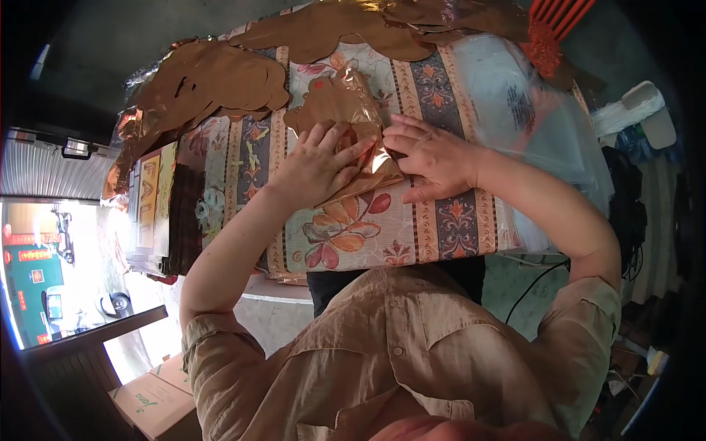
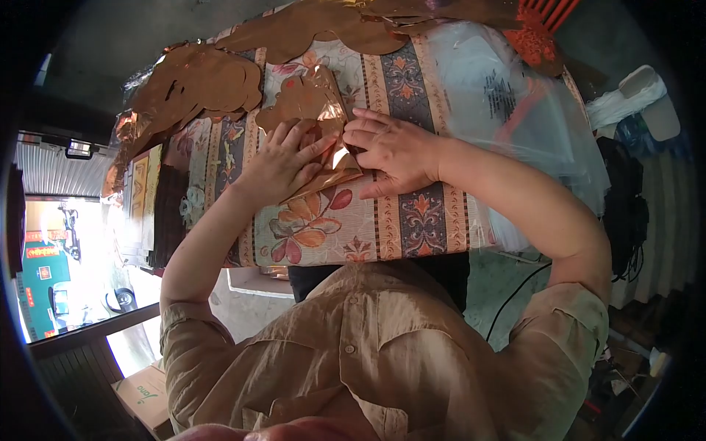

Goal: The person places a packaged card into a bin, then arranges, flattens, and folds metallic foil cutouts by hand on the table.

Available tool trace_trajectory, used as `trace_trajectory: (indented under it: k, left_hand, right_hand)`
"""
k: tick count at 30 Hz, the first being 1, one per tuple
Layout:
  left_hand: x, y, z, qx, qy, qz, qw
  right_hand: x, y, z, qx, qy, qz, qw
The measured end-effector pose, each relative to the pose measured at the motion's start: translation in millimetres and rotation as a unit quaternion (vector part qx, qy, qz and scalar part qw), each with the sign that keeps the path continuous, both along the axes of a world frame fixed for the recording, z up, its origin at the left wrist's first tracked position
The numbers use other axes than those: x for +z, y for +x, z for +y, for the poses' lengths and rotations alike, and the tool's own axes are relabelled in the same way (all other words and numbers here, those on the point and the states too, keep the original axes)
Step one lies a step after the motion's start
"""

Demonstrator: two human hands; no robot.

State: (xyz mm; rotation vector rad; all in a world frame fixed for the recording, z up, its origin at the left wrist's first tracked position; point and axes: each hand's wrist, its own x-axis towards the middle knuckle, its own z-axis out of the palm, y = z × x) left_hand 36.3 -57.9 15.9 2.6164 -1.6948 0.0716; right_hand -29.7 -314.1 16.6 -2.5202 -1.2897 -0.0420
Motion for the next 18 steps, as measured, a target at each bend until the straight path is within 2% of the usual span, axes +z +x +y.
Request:
trace_trajectory:
  k: [4, 6, 7, 8, 9, 13, 15, 18]
  left_hand:
    - [-1, 2, 1, -0.003, 0.0, 0.005, 1.0]
    - [-3, 2, 1, -0.008, 0.011, -0.006, 1.0]
    - [-4, 3, 1, -0.006, 0.009, -0.005, 1.0]
    - [-6, 4, 2, -0.017, -0.001, -0.029, 0.999]
    - [-6, 4, 2, -0.028, -0.012, -0.053, 0.998]
    - [-5, 2, 2, -0.025, -0.014, -0.072, 0.997]
    - [-5, 1, 2, -0.032, -0.026, -0.074, 0.996]
    - [-5, 0, 1, -0.029, -0.034, -0.062, 0.997]
  right_hand:
    - [-14, -6, -6, 0.008, 0.037, -0.012, 0.999]
    - [-8, -13, -6, -0.033, 0.116, 0.011, 0.993]
    - [-5, -16, -6, -0.031, 0.114, 0.013, 0.993]
    - [4, -18, -4, -0.099, 0.165, 0.155, 0.969]
    - [9, -20, -2, -0.165, 0.21, 0.293, 0.918]
    - [5, -18, 5, -0.197, 0.184, 0.273, 0.924]
    - [-2, -17, 6, -0.13, 0.174, 0.135, 0.967]
    - [-3, -20, 6, -0.149, 0.169, 0.15, 0.963]
